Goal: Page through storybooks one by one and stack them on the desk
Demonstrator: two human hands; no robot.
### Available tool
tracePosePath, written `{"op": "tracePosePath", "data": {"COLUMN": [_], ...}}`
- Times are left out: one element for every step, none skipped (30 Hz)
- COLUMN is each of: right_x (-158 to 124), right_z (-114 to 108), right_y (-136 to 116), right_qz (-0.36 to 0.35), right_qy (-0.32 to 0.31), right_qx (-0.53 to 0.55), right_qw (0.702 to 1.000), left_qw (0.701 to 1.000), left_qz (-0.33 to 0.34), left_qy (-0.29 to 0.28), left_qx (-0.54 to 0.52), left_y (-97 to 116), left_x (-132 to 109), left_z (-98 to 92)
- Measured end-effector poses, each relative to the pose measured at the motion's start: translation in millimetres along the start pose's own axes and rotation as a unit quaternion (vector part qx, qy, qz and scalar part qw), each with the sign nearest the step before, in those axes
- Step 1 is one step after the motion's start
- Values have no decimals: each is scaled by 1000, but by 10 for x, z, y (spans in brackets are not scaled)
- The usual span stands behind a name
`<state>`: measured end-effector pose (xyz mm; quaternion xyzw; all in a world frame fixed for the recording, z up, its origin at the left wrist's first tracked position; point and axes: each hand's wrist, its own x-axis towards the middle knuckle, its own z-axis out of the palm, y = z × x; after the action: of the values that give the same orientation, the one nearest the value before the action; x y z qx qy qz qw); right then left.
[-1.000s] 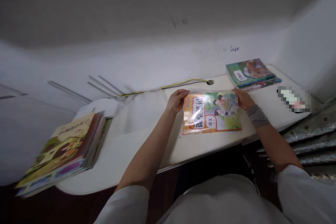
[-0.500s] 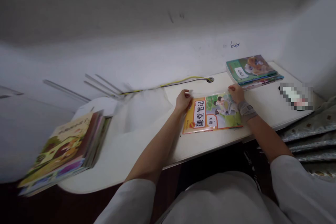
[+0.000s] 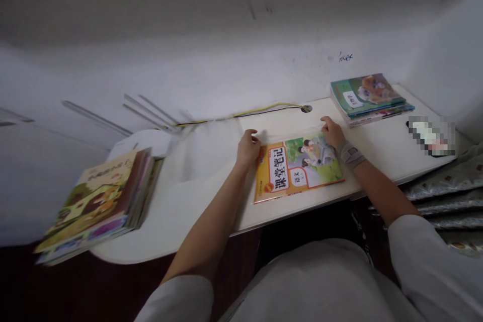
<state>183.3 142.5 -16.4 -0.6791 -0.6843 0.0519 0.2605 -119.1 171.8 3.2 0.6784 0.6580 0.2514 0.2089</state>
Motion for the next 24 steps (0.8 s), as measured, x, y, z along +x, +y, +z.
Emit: {"op": "tracePosePath", "data": {"right_x": [5,1,-11,-31,-56,-83,-110,-133,-149,-158,-158,-151,-137,-119,-97,-75,-53,-32,-12,6,22,35,46,53], "right_z": [17,32,41,45,42,33,20,4,-11,-23,-30,-32,-30,-23,-16,-8,-2,2,2,0,-3,-6,-7,-5], "right_y": [-20,-37,-48,-52,-46,-31,-8,19,47,73,93,107,115,117,115,112,108,104,101,99,96,91,84,74], "right_qz": [-8,-18,-26,-27,-16,7,39,72,99,117,128,135,140,145,150,153,154,153,152,152,155,159,164,167], "right_qy": [4,11,20,29,38,43,45,43,38,31,25,23,23,24,27,30,32,33,36,38,39,35,30,23], "right_qx": [3,-8,-27,-50,-70,-86,-94,-94,-86,-73,-57,-40,-21,-2,17,38,59,81,101,115,122,120,108,88], "right_qw": [1000,1000,999,998,997,995,994,992,991,990,990,990,990,989,988,987,986,984,983,981,980,979,980,982], "left_qw": [1000,1000,1000,1000,1000,1000,1000,1000,1000,999,999,999,999,999,999,999,998,998,998,998,998,998,998,998], "left_qz": [3,9,16,21,22,18,12,6,-1,-6,-13,-20,-28,-36,-43,-47,-47,-45,-42,-37,-32,-25,-18,-10], "left_qy": [2,1,-2,-6,-8,-5,-1,3,7,9,9,7,4,3,5,8,14,22,29,35,41,47,52,56], "left_qx": [5,9,12,13,14,15,16,20,25,31,36,37,32,22,7,-10,-25,-35,-40,-38,-29,-16,0,16], "left_y": [-13,-20,-21,-16,-8,3,15,29,42,55,67,76,83,87,88,88,87,87,88,91,98,106,116,126], "left_x": [-34,-69,-105,-139,-169,-195,-213,-225,-228,-224,-213,-197,-177,-155,-134,-116,-101,-92,-87,-87,-91,-96,-102,-105], "left_z": [-16,-24,-26,-24,-21,-17,-16,-16,-17,-19,-19,-17,-12,-4,8,23,40,57,74,91,107,123,138,152]}}
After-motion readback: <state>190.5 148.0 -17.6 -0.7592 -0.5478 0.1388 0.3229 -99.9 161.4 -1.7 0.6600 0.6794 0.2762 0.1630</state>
